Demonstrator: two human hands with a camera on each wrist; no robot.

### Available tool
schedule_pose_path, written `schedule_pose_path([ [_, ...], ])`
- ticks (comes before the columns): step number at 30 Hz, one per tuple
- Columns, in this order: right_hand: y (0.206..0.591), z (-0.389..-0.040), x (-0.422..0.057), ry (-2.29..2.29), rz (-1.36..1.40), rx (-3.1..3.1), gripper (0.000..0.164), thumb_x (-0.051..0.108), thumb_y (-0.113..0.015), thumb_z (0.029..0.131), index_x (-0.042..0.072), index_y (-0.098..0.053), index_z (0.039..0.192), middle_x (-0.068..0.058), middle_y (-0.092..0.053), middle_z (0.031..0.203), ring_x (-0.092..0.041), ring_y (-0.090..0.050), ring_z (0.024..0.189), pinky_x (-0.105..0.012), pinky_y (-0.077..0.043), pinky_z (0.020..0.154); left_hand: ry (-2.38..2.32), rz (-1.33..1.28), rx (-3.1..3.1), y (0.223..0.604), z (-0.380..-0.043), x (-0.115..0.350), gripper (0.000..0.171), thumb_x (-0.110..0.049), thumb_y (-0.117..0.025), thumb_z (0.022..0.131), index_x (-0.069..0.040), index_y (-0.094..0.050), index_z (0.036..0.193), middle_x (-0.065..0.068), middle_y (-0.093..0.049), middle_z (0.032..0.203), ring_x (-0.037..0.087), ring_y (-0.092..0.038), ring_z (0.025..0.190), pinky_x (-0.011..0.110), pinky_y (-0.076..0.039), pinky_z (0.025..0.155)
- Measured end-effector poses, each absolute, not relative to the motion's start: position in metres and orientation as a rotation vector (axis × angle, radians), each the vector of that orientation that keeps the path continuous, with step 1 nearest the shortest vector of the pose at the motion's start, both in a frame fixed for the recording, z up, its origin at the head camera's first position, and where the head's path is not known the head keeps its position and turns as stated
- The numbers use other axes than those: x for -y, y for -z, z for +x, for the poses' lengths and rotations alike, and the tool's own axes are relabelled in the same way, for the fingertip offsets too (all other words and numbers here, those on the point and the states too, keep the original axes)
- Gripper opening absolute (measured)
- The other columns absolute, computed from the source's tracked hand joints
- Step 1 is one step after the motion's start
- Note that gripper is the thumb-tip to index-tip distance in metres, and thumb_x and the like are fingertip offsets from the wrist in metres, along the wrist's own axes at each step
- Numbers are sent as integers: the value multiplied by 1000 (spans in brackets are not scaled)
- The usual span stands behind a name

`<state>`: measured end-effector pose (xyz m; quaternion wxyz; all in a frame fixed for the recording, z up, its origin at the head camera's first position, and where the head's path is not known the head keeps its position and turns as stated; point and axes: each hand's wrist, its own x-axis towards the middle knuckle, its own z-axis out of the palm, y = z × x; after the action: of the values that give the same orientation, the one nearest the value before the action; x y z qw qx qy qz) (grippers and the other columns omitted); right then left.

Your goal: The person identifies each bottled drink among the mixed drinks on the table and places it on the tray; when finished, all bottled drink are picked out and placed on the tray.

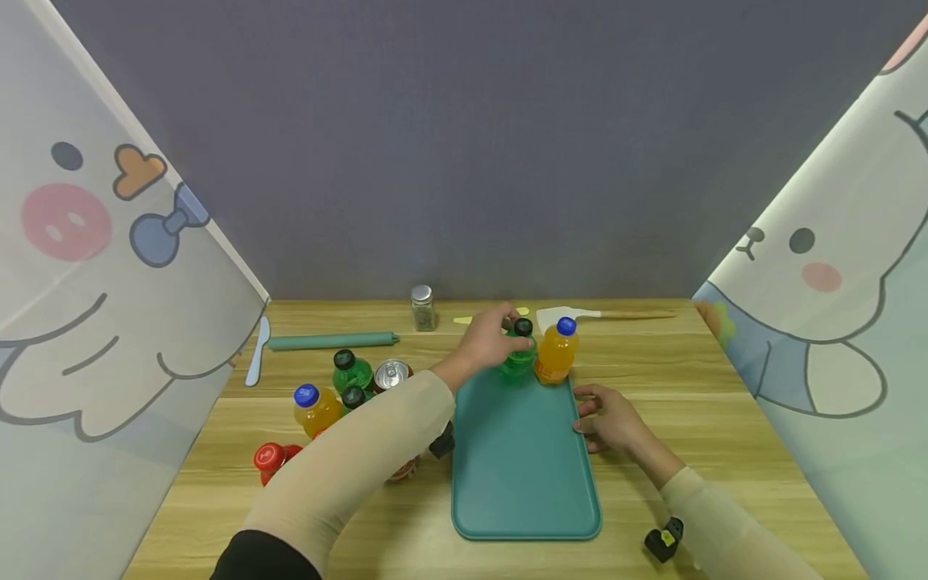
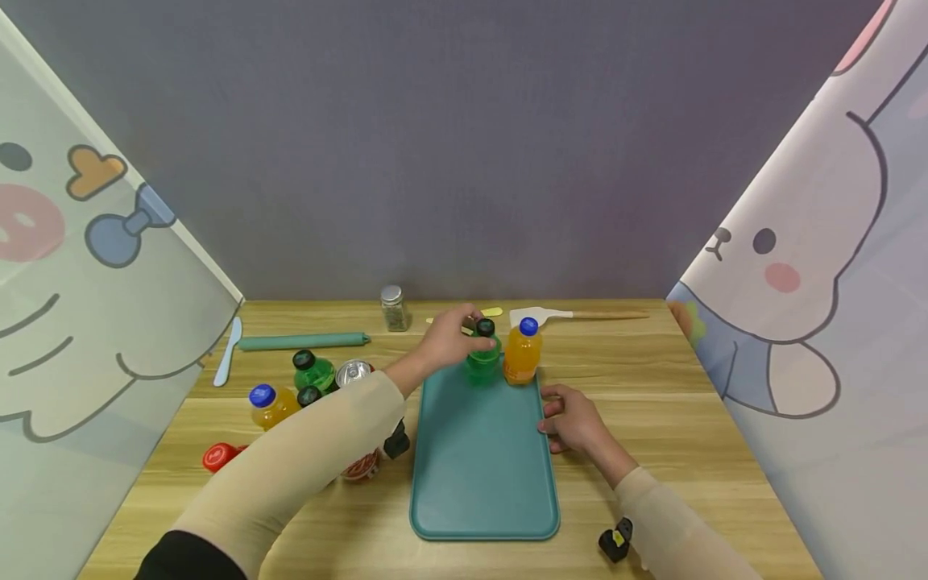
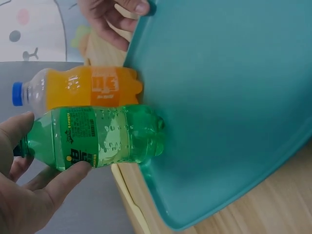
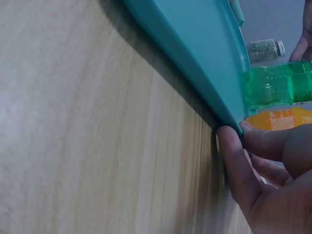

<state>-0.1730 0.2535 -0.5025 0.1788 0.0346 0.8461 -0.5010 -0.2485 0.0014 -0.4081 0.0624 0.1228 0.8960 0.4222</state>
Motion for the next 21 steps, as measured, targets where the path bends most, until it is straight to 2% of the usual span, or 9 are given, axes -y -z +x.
schedule_pose_path([
  [10,501,-172,-254,1411,98,-2392,61,-9,-73,88,-2,-49,144,-21,-59,109,-22,-66,70,-42,-62,58,-1236,357,-2713,408,-244,-11,35,-29,-78,93,-16,-61,120,7,-68,121,24,-65,105,36,-57,84],
  [21,499,-173,-252,1405,98,-2388,62,-9,-74,88,-2,-49,144,-20,-59,108,-22,-66,72,-42,-62,57,-1229,365,-2700,411,-247,-11,38,-28,-76,95,-15,-59,127,6,-67,125,25,-64,113,39,-56,93],
])
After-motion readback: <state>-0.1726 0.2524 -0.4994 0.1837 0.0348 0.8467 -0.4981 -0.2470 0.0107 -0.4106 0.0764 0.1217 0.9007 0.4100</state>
